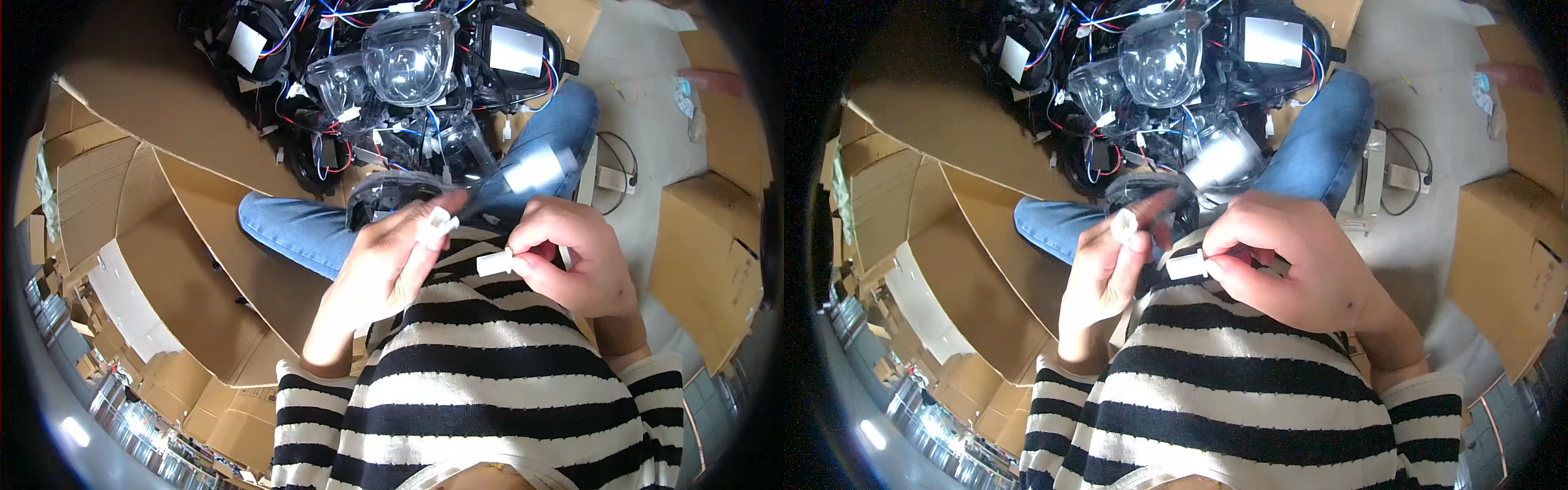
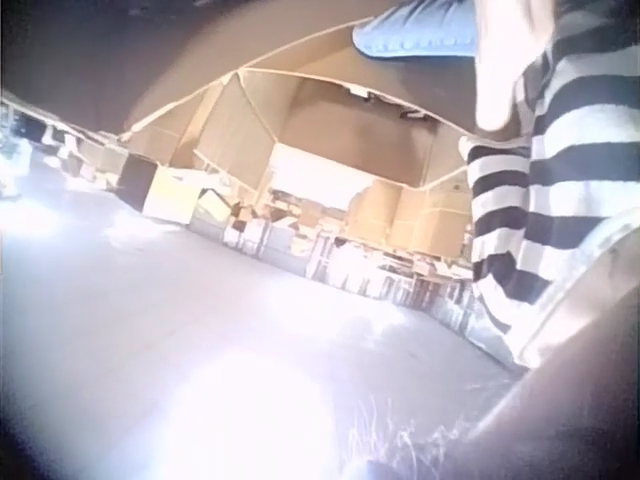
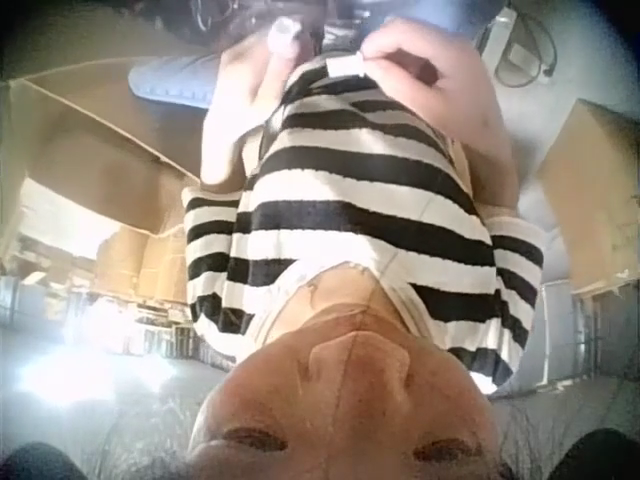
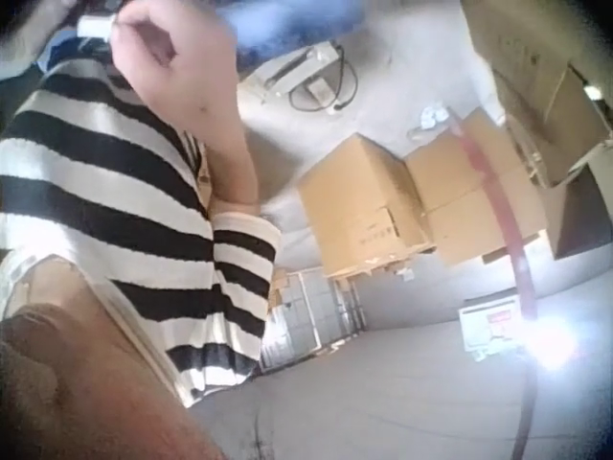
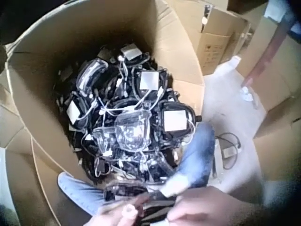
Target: The person connects wire harnesses to connectors on plastic electronic components, then tests the connectors by hand.
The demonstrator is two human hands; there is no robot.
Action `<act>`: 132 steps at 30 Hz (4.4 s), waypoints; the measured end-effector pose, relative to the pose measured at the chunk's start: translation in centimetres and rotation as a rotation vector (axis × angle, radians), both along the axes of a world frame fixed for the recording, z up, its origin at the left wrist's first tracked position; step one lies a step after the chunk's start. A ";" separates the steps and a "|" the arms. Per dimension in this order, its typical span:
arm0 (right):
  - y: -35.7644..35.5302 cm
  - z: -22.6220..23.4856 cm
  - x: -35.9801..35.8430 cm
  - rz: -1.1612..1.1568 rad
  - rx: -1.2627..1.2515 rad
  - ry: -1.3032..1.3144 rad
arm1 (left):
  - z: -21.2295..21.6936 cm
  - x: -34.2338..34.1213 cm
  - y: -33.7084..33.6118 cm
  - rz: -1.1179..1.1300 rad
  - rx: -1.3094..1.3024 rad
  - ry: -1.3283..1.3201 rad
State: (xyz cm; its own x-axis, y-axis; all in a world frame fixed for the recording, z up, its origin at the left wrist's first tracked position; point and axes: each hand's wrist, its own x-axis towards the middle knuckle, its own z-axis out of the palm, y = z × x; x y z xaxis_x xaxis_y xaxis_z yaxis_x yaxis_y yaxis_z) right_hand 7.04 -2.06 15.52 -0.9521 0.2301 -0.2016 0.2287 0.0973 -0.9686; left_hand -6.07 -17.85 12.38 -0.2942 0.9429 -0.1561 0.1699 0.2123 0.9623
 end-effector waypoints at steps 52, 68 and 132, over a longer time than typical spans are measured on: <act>1.9 -0.4 0.9 0.067 0.080 0.161 | -2.7 -1.5 -2.7 -0.049 0.141 -0.637; 1.3 0.2 0.4 0.102 0.230 0.141 | -2.1 -2.1 -2.8 -0.016 0.143 -0.255; 1.0 1.5 6.4 -0.068 -0.819 0.755 | -26.4 0.7 -3.2 -0.051 -0.299 1.114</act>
State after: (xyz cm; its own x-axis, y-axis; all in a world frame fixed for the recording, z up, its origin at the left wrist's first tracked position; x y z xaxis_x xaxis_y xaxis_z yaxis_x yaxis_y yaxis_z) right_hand 13.48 -1.03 17.02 -0.8848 0.3488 0.3090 -0.4653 -0.6249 -0.6269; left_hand -5.37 -21.00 -14.01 -0.3721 0.9267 -0.0528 0.9081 0.3752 0.1859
